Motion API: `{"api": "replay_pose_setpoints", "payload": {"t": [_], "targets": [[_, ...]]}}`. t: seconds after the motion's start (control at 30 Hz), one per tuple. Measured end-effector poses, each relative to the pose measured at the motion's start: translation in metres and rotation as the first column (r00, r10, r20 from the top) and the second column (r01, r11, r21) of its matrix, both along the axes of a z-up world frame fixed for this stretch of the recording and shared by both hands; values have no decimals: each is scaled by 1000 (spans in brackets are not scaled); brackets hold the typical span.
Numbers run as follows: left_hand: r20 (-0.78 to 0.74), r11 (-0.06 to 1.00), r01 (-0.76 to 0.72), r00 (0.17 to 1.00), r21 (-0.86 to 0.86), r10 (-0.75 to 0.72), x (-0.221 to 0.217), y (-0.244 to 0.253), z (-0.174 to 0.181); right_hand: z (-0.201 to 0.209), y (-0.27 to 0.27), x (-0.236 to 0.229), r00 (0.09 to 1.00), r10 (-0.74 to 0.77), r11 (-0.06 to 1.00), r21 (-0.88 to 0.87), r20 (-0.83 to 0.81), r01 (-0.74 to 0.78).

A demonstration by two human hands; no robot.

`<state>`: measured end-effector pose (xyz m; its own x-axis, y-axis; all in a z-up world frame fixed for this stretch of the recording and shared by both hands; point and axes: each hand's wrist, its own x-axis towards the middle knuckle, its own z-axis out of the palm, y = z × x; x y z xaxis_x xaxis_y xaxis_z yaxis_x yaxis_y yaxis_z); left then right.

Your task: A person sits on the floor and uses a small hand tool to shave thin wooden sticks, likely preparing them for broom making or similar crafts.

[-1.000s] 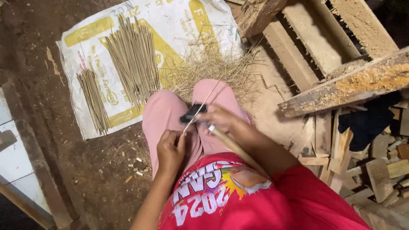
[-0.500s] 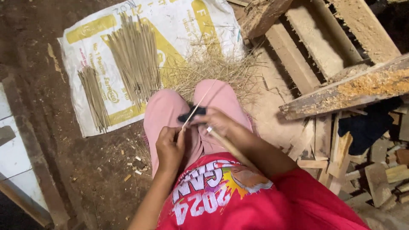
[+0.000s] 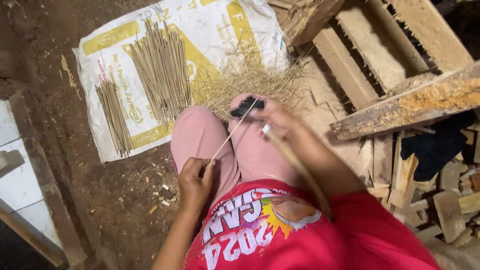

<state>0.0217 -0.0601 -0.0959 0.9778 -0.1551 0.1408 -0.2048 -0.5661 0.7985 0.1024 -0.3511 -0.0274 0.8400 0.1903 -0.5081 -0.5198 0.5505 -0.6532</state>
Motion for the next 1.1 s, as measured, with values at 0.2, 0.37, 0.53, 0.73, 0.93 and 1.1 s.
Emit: {"api": "replay_pose_setpoints", "payload": {"t": [0.2, 0.37, 0.53, 0.73, 0.93, 1.1], "targets": [[75, 995, -49, 996, 85, 42, -2, -3, -9, -7, -35, -4, 956, -284, 947, -176, -71, 269], [166, 992, -23, 986, 124, 2, 6, -27, -12, -52, 55, -37, 988, 23, 1000, -13, -155, -25], [165, 993, 7, 986, 116, -26, 1, -2, -22, -47, -21, -4, 998, -31, 997, -72, 52, 35], [289, 958, -92, 957, 271, 10, 3, -28, 3, -45, 25, -17, 997, -74, 994, -81, 11, 75], [480, 943, -72, 872, 324, -99, 9, -25, -3, -103, 34, -31, 991, 135, 990, 42, 11, -135], [494, 942, -83, 864, 326, -95, -4, 2, -14, -91, -32, -12, 999, -12, 997, -71, 44, 16]]}}
